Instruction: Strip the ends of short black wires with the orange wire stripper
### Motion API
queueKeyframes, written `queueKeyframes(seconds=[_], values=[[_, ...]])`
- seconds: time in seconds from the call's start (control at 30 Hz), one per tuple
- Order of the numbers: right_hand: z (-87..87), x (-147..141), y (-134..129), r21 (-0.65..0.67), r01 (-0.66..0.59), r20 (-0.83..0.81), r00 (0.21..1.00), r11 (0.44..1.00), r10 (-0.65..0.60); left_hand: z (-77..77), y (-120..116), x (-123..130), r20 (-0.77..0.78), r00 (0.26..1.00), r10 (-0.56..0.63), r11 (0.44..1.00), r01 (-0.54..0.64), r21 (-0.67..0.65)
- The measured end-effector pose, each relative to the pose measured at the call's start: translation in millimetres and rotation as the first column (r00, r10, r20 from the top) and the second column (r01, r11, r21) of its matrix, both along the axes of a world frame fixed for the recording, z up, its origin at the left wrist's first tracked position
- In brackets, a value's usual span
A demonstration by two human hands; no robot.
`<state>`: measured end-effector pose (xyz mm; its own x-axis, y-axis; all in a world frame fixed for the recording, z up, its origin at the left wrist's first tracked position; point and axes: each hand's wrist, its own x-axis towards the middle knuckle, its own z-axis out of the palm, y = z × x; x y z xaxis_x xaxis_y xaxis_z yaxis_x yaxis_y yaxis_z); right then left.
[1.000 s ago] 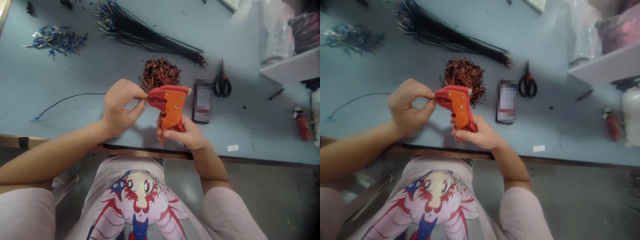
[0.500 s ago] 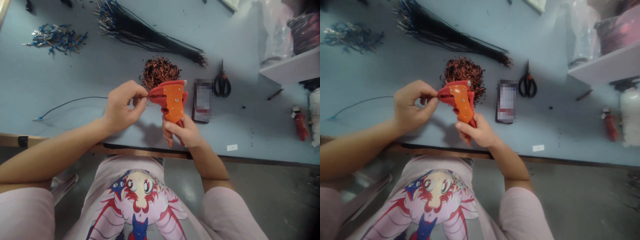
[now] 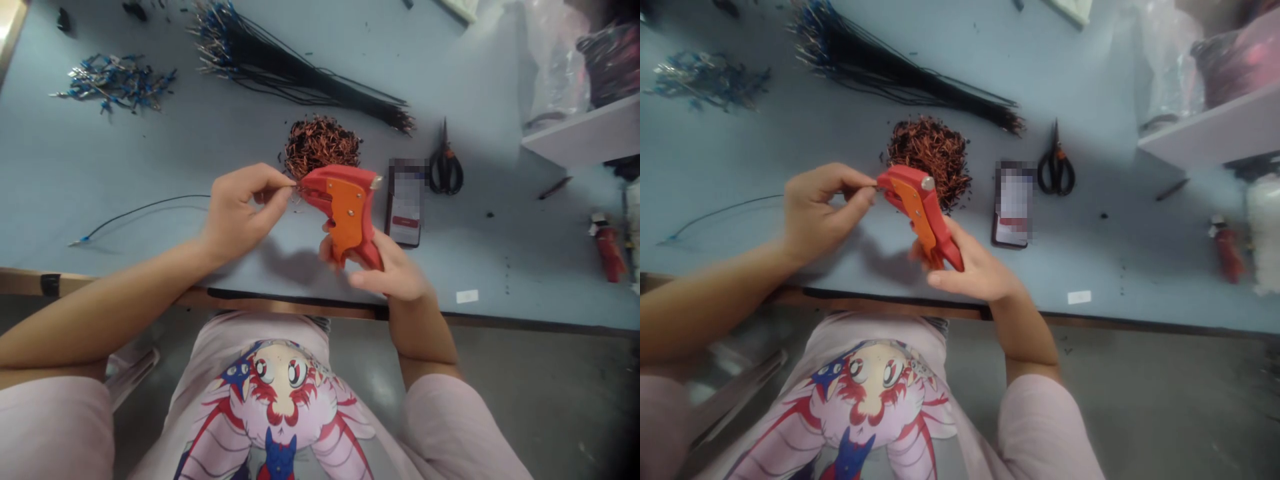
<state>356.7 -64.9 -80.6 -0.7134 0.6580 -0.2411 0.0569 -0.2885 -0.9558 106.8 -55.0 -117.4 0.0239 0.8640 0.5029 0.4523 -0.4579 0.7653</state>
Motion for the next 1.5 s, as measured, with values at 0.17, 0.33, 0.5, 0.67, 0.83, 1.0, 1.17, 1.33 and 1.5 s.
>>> queueKeyframes(seconds=[0.17,0.33,0.5,0.67,0.83,1.0,1.17,1.33,1.5], values=[[5.8,7.6,0.0,0.035,0.135,0.013,0.991,0.990,-0.136,4.3,0.6,-2.0,0.014,0.996,0.084,0.993,-0.085,0.085],[3.7,3.5,1.0,-0.044,0.133,0.007,0.991,0.990,-0.133,1.3,1.4,-1.5,0.052,0.993,0.105,0.969,-0.114,0.221],[-1.1,-3.0,-2.0,-0.136,0.134,-0.045,0.989,0.982,-0.141,2.4,-0.9,-0.7,0.028,0.996,0.084,0.959,-0.088,0.268],[-3.3,-5.0,-3.4,-0.222,0.121,-0.088,0.986,0.968,-0.143,2.3,-3.2,-0.6,0.020,0.997,0.073,0.974,-0.076,0.215],[-0.2,-6.6,-4.4,-0.240,0.094,-0.071,0.991,0.966,-0.114,-0.1,-3.9,0.5,-0.001,0.998,0.070,0.978,-0.069,0.197],[0.5,-10.0,-5.7,-0.224,0.105,-0.082,0.989,0.969,-0.126,-1.1,-3.3,2.6,-0.052,0.997,0.056,0.968,-0.041,0.249],[0.5,-11.2,-6.3,-0.196,0.129,-0.062,0.988,0.972,-0.144,-0.5,-4.2,4.1,-0.032,0.998,0.052,0.970,-0.043,0.238],[0.4,-9.8,-4.6,-0.236,0.110,-0.104,0.985,0.965,-0.138,0.8,-5.2,4.7,0.007,0.999,0.054,0.984,-0.055,0.168],[-0.2,-9.7,-3.3,-0.279,0.080,-0.172,0.976,0.957,-0.131,2.2,-5.1,5.4,0.044,0.997,0.065,0.992,-0.069,0.106]])
